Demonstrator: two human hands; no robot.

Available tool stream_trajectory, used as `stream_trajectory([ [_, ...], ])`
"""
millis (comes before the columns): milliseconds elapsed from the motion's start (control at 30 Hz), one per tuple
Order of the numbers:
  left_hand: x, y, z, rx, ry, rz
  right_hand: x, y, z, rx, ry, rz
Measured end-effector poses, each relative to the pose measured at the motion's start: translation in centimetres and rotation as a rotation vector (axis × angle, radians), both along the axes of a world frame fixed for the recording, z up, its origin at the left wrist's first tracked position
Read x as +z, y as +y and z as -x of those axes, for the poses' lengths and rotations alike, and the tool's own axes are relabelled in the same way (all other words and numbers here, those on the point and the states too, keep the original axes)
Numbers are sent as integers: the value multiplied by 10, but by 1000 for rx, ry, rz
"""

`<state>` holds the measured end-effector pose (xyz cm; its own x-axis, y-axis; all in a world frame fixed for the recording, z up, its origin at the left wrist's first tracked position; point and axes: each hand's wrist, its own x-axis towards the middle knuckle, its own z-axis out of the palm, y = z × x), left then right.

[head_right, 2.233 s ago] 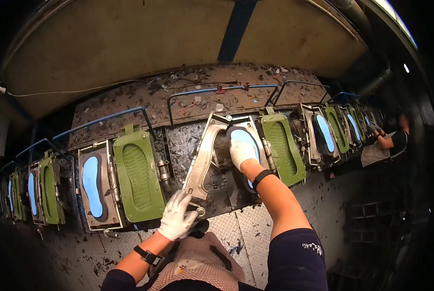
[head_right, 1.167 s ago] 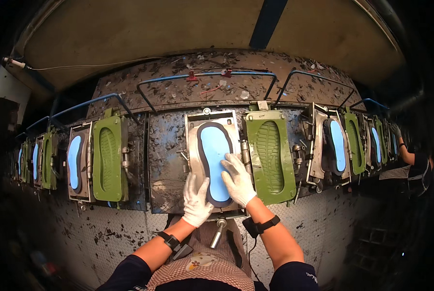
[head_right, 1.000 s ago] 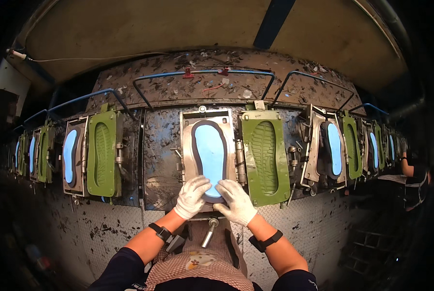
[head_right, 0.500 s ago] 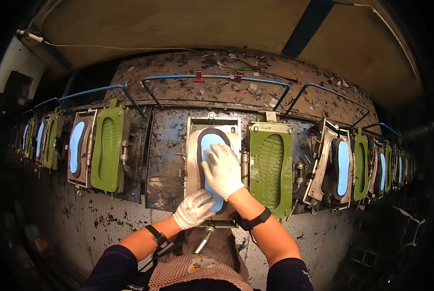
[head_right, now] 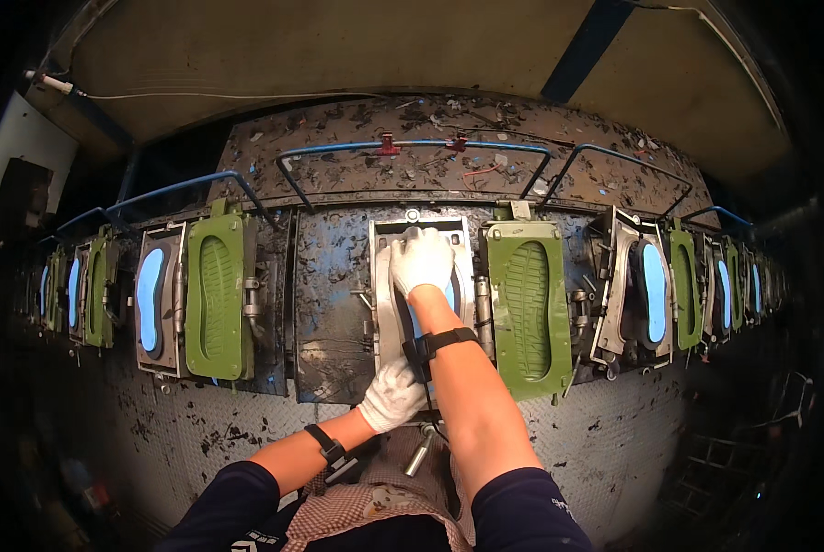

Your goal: Placing and securing blue shoe sole components into metal molds on an industrial assembly line.

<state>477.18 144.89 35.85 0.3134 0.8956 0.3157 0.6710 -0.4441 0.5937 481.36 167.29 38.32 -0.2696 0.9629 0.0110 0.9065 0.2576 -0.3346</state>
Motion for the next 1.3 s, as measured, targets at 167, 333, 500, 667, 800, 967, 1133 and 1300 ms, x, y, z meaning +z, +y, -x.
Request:
stream_trajectory([
  [167,12,36,13,-323,247,-156,24,-59,-106,-238,723,-8],
  [333,5,66,24,-587,263,109,9,-285,-194,-636,852,1260],
  [500,22,72,21,-680,296,222,16,-279,-153,-711,974,1781],
  [667,31,96,51,-327,33,222,9,-202,-169,750,-527,1111],
  [800,-14,123,101,1141,-1074,534,19,-250,-197,509,-320,369],
  [967,-106,58,90,813,-1588,684,12,-225,-209,703,-34,427],
  [1133,-77,-96,76,725,-161,1073,44,-224,-216,612,104,500],
  [1300,31,-51,11,616,-98,197,65,-209,-253,350,129,741],
])
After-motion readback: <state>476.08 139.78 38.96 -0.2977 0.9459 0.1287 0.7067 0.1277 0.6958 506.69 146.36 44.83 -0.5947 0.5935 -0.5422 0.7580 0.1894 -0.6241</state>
